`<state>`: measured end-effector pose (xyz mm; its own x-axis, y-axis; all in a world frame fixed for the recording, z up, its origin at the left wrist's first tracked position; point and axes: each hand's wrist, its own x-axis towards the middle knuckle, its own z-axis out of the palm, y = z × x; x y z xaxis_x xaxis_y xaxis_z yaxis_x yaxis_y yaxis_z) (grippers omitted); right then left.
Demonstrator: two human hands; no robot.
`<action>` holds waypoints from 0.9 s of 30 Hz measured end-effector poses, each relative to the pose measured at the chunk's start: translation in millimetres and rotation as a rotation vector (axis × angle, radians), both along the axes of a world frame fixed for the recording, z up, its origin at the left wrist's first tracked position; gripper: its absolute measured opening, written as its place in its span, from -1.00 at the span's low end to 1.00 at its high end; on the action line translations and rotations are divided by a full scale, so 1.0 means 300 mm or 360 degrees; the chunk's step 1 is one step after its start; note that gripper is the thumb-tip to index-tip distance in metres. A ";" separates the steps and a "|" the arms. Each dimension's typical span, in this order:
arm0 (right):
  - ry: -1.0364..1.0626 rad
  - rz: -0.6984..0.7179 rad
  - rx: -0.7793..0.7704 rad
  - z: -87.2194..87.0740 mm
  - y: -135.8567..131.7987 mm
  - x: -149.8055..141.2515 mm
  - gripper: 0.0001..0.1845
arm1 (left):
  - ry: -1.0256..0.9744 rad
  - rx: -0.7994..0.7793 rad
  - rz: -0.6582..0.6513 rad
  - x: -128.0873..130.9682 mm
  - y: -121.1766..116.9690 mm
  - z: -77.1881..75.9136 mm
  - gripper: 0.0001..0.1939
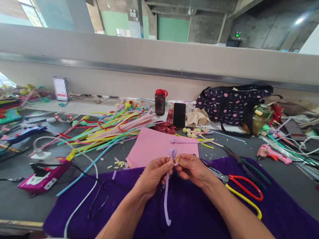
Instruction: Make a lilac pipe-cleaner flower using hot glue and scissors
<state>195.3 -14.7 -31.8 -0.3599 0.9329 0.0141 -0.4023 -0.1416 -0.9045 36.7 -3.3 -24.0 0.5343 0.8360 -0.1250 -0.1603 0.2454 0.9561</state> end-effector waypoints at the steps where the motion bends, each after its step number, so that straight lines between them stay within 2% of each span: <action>1: -0.0010 -0.0022 0.0010 0.003 -0.001 -0.003 -0.72 | -0.0029 -0.0020 -0.0009 -0.002 0.003 -0.001 -0.73; 9: -0.0089 -0.0253 0.0101 0.012 -0.008 -0.021 -0.60 | -0.0193 -0.0179 -0.0029 -0.010 0.018 -0.002 -0.71; 15: -0.0186 -0.0249 0.0144 0.012 -0.018 -0.016 -0.75 | -0.0157 -0.0129 -0.0032 -0.006 0.010 0.001 -0.72; 19: -0.0233 -0.0201 0.0137 0.016 -0.023 -0.016 -0.75 | -0.0140 -0.0101 -0.0098 -0.007 0.003 0.011 -0.74; 23: -0.0338 -0.0227 0.0157 0.052 -0.019 0.014 -0.71 | -0.0230 -0.0134 -0.0090 -0.019 0.006 0.019 -0.77; 25: -0.0610 -0.0324 0.0274 0.076 -0.020 0.045 -0.71 | -0.0336 -0.0174 -0.0029 -0.028 0.012 0.022 -0.77; 27: -0.1191 -0.0468 0.0513 0.090 -0.028 0.079 -0.76 | -0.0434 -0.0194 0.0021 -0.037 0.019 0.024 -0.76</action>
